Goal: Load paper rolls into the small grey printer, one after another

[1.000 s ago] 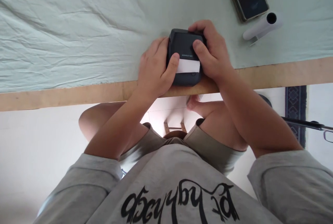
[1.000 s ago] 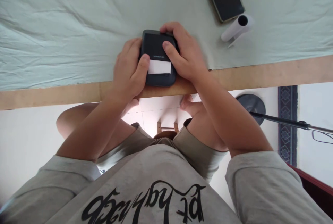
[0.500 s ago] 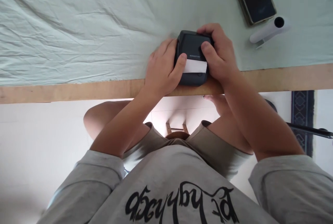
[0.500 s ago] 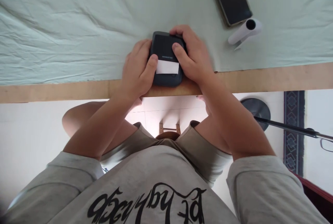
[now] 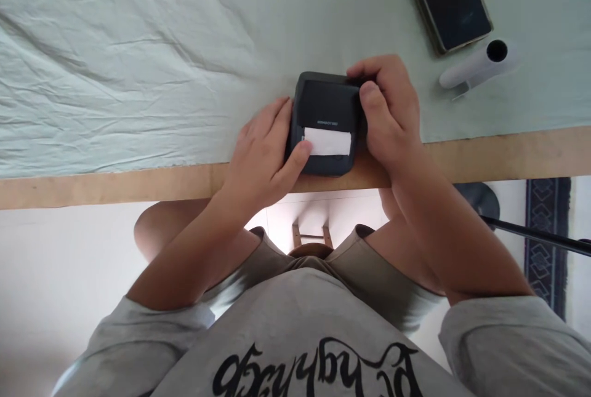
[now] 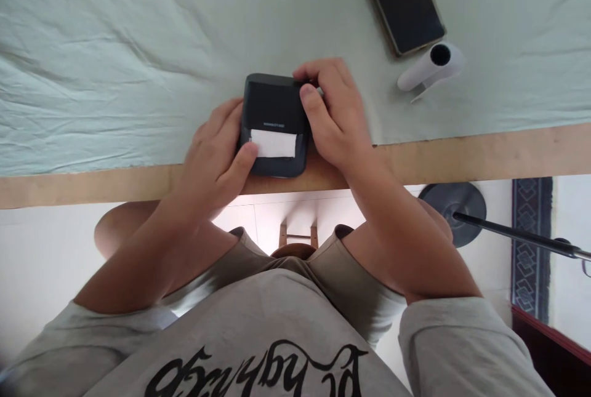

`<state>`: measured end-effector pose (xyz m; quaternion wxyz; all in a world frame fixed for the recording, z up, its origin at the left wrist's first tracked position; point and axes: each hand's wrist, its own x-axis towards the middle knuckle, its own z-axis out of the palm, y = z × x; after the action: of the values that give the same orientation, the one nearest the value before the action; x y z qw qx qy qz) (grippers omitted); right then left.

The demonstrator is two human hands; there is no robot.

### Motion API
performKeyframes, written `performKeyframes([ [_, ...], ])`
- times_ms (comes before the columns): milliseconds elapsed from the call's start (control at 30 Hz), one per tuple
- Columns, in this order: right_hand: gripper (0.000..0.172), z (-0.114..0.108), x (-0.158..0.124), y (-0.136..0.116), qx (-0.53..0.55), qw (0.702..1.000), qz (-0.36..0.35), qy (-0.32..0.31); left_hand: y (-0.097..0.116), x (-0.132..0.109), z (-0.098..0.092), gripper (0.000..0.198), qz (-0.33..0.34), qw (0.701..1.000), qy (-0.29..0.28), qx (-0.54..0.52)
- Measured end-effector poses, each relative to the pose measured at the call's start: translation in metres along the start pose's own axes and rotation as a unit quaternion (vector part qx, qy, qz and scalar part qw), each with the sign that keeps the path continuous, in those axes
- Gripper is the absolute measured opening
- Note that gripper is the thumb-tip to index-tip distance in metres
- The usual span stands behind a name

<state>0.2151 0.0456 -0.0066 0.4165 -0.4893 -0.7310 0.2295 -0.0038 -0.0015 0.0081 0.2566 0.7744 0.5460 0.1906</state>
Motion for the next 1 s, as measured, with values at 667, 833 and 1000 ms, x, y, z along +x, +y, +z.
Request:
performKeyframes([
  [667, 0.041, 0.001, -0.004, 0.004, -0.026, 0.999, 0.02, -0.039, -0.011, -0.007, -0.002, 0.104, 0.031, 0.999, 0.01, 0.015],
  [833, 0.043, 0.003, -0.006, 0.003, -0.035, 0.998, 0.021, -0.043, -0.009, -0.005, -0.005, 0.095, 0.029, 0.999, 0.032, 0.015],
  [1000, 0.04, 0.002, -0.005, 0.002, -0.022, 0.999, 0.016, -0.043, -0.009, -0.004, -0.004, 0.096, 0.027, 0.999, 0.033, 0.033],
])
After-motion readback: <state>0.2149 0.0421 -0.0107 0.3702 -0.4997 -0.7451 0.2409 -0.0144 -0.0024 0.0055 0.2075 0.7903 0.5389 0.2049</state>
